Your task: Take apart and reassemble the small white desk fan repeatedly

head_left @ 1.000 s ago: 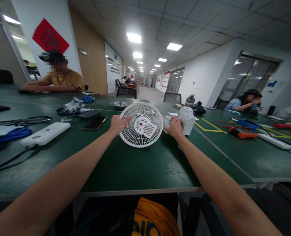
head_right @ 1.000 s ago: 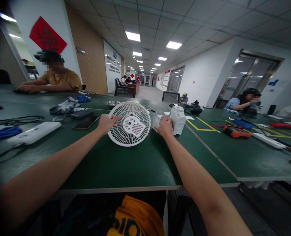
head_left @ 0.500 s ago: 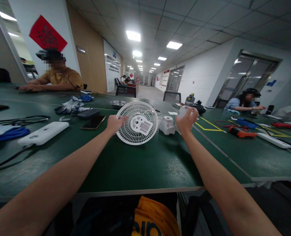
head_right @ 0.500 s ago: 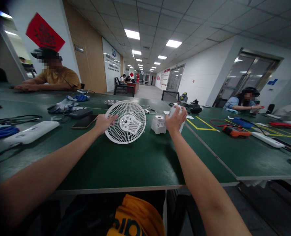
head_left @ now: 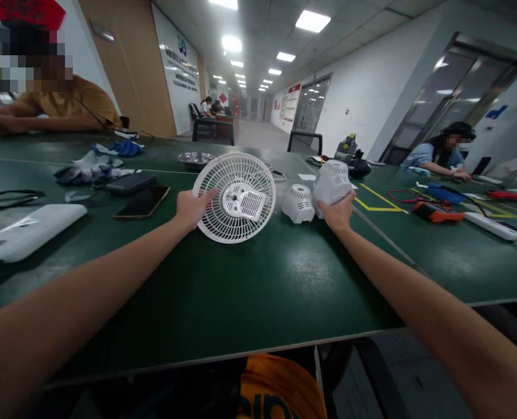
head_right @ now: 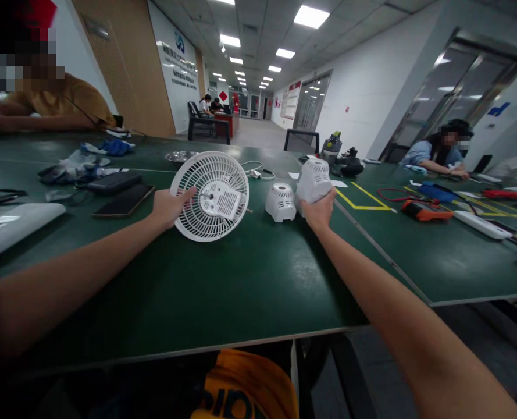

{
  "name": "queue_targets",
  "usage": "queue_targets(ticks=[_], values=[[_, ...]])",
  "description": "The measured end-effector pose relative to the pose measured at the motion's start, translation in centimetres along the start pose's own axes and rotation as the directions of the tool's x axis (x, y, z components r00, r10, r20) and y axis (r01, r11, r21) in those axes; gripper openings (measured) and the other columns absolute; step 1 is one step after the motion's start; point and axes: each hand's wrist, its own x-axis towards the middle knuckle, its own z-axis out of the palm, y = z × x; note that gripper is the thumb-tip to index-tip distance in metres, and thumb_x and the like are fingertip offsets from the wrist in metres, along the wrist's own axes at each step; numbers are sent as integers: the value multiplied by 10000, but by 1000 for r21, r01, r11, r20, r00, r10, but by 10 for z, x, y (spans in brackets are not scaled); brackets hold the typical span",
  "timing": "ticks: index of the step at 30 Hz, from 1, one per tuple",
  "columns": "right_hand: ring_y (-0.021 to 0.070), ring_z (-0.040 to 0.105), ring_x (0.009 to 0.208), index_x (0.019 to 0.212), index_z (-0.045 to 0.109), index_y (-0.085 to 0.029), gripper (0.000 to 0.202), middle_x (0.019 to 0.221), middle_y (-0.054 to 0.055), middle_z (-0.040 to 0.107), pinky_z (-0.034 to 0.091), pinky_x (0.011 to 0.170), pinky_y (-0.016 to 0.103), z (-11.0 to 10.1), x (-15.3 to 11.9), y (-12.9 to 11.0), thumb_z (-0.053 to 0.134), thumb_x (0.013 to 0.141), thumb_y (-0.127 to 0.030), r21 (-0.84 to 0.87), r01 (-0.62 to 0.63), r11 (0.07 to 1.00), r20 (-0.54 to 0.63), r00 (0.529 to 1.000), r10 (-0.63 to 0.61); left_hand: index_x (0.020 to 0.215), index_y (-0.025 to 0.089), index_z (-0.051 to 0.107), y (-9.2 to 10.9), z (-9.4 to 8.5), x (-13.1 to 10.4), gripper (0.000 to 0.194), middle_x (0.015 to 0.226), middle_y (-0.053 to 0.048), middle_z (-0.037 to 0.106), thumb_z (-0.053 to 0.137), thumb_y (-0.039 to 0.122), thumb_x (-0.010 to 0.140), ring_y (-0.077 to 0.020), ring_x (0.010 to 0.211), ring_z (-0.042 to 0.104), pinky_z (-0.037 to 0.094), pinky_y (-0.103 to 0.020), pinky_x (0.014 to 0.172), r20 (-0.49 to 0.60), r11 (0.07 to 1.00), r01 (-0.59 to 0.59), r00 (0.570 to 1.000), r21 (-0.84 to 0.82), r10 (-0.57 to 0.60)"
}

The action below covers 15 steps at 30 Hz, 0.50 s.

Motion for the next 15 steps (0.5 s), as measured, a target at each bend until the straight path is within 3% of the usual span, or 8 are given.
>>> queue_targets(ticks=[7,15], values=[[378,616,1022,1382,244,-172,1101,1150,175,602,426,927,598,-10,17,31,840,488,-413,30,26,999,120,992,-29,823,95,713,8,8,8,291,691,-48,709,795,326,667,-175,591,667,571,-321,567,-30,985,137,990,103,-135],[301,647,1029,1239,411,-272,787,1145,87,620,560,859,520,-7,28,42,826,574,-343,257,-155,954,75,987,140,734,183,721,-2,9,17,311,608,-12,694,806,450,598,-191,522,659,541,-289,460,-157,940,196,975,280,-156]])
